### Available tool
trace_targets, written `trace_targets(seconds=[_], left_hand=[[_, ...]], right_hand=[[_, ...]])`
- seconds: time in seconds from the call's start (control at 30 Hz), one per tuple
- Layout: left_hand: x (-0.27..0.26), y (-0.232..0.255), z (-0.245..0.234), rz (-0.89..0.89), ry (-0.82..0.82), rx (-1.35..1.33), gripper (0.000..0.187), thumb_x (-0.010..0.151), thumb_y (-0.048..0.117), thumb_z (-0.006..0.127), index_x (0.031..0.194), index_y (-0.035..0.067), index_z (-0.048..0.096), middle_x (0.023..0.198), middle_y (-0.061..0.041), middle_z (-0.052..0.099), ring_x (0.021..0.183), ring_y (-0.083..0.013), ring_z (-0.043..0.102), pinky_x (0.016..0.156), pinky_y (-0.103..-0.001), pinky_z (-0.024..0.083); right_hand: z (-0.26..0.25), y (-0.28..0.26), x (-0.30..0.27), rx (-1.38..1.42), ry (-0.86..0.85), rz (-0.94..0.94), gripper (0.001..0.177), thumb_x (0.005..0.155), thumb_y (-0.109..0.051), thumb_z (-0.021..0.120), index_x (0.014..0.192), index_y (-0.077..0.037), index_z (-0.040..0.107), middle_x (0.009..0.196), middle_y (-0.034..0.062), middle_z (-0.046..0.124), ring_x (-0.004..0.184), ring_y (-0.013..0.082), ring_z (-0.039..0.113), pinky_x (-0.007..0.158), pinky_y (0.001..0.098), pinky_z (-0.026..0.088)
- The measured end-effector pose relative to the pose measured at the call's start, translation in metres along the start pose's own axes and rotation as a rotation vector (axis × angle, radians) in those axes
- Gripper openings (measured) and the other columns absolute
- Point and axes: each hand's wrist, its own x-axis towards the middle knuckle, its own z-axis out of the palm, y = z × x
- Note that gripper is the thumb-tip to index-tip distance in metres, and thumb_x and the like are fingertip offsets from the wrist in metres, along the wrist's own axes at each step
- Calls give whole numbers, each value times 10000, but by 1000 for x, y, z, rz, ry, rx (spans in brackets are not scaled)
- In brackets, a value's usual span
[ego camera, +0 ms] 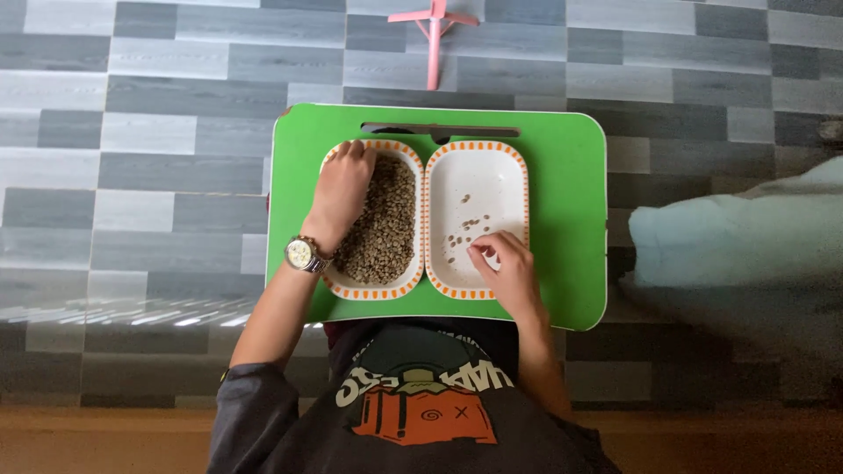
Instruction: The person sorts coffee beans by hand, picking them from a tray and placing them into two separate bowls, then picks up a paper and a remote, and finally picks up pet food from a bowl.
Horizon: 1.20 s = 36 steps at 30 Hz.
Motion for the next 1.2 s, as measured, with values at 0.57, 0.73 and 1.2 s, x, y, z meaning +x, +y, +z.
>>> trace_targets(seconds=[0.57,0.73,1.2], left_hand=[[-24,32,-24,-110,-58,-345,161,966,-90,593,1049,30,661,937,-147,640,912,-292,689,865,-402,600],[-53,92,-38,-46,84,-1003,130,943,-60,603,993,48,656,881,-114,657,729,-257,679,698,-319,569],[-65,131,-34,-223,47,-1265,47,928,54,712,950,45,671,803,-114,677,590,-232,621,554,-337,506]], right_hand=[[-4,-27,6,31,7,3,102,876,-44,771,923,-122,724,771,52,694,687,228,679,568,308,543],[-4,-61,12,192,49,-56,309,813,-6,822,1089,-61,694,856,94,712,726,249,695,618,341,577],[-5,-73,15,167,125,-137,245,838,49,780,1046,-79,753,811,69,708,673,229,685,631,352,588]])
